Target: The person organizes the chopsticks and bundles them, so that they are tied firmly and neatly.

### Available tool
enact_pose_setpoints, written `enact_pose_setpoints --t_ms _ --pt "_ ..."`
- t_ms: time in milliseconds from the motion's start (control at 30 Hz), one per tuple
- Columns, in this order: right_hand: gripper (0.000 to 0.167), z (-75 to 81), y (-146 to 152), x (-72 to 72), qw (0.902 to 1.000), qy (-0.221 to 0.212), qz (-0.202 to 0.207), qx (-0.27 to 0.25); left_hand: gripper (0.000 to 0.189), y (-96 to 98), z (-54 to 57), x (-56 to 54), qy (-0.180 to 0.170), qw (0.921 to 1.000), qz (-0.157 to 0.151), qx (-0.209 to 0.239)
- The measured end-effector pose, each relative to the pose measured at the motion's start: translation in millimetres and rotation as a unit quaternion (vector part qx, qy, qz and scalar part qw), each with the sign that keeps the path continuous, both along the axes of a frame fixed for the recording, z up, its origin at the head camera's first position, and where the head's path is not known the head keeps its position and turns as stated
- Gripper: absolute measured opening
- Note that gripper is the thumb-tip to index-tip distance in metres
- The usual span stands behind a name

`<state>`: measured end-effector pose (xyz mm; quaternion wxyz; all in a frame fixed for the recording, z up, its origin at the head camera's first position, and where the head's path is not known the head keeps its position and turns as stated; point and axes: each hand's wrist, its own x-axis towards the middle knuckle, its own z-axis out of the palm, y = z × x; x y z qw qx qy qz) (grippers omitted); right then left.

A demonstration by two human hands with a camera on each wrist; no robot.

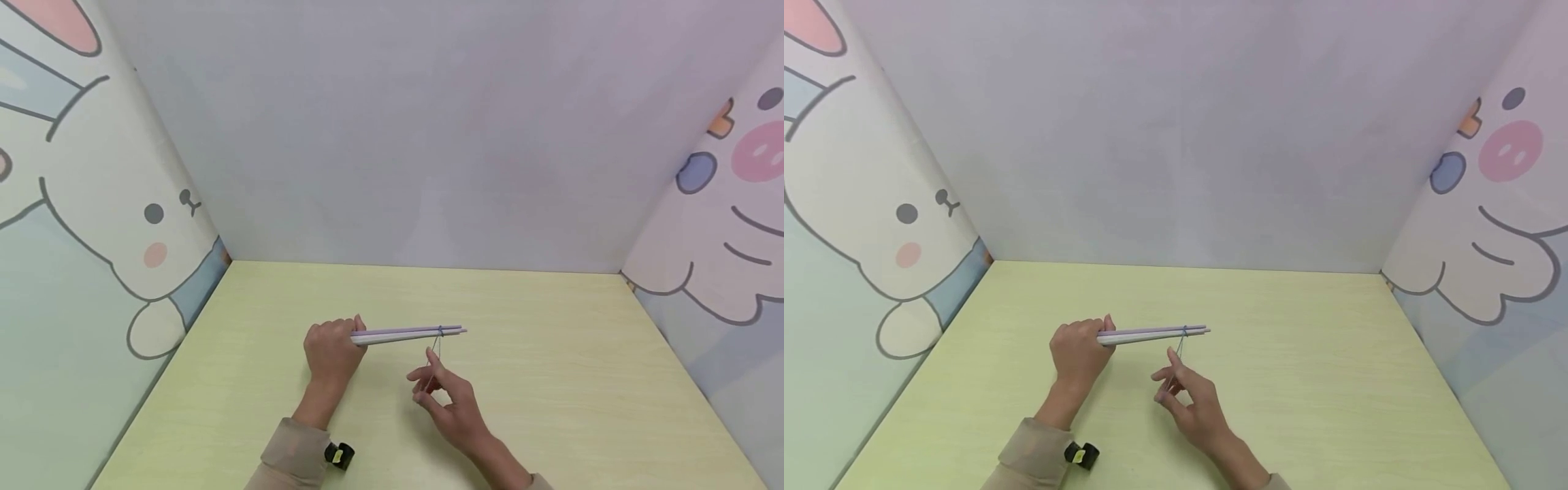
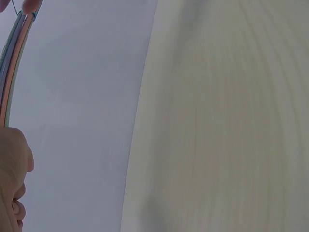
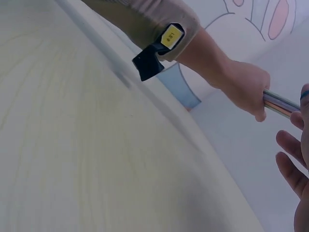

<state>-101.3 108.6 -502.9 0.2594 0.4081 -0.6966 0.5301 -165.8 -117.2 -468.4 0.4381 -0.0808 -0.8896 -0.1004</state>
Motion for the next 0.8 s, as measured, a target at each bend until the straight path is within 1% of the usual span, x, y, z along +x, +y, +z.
enact_pose_setpoints --t_ms 100,167,200,267,333,367,467,500,567,600,667,733,800 --pt "0.083 -2.9 -6.2 2.9 0.9992 -0.018 0.032 -0.018 0.045 1.0 1.1 0.4 -0.006 1.0000 0.003 -0.002" --pt "0.086 -2.4 -9.5 5.0 0.9973 -0.036 0.052 -0.038 0.045 1.5 1.5 0.4 -0.003 1.0000 0.005 -0.001" --pt "0.087 -1.1 -10.6 6.8 0.9956 -0.052 0.059 -0.050 0.045 1.7 1.7 0.5 0.000 1.0000 0.006 0.000" --pt "0.085 2.8 -12.8 12.2 0.9881 -0.107 0.064 -0.090 0.045 2.3 2.0 0.3 0.008 0.9999 0.009 0.002" --pt "0.081 7.8 -15.3 18.9 0.9764 -0.165 0.040 -0.134 0.044 2.9 2.0 0.0 0.023 0.9997 0.009 0.003" --pt "0.078 10.7 -16.8 22.3 0.9675 -0.196 0.021 -0.158 0.043 3.4 2.0 -0.3 0.032 0.9994 0.008 0.002" --pt "0.069 19.2 -22.4 29.6 0.9294 -0.289 -0.046 -0.225 0.042 4.3 1.7 -0.9 0.060 0.9982 0.004 -0.002" --pt "0.066 21.8 -24.1 30.7 0.9146 -0.318 -0.066 -0.241 0.041 4.6 1.6 -1.2 0.069 0.9976 0.003 -0.004" --pt "0.062 26.6 -26.7 31.1 0.8832 -0.374 -0.088 -0.269 0.041 4.6 1.0 -1.3 0.081 0.9967 0.003 -0.007" --pt "0.061 28.5 -27.3 30.6 0.8685 -0.400 -0.093 -0.277 0.040 4.5 0.6 -1.3 0.084 0.9964 0.003 -0.006" --pt "0.060 31.1 -27.4 28.4 0.8426 -0.443 -0.085 -0.294 0.040 4.3 0.1 -0.9 0.090 0.9960 0.003 -0.005" --pt "0.059 32.2 -26.4 25.6 0.8246 -0.472 -0.069 -0.304 0.039 4.1 -0.6 0.0 0.088 0.9961 0.002 -0.003" --pt "0.058 32.3 -25.0 23.0 0.8135 -0.491 -0.043 -0.309 0.039 4.4 -1.0 0.6 0.085 0.9963 -0.003 0.001"
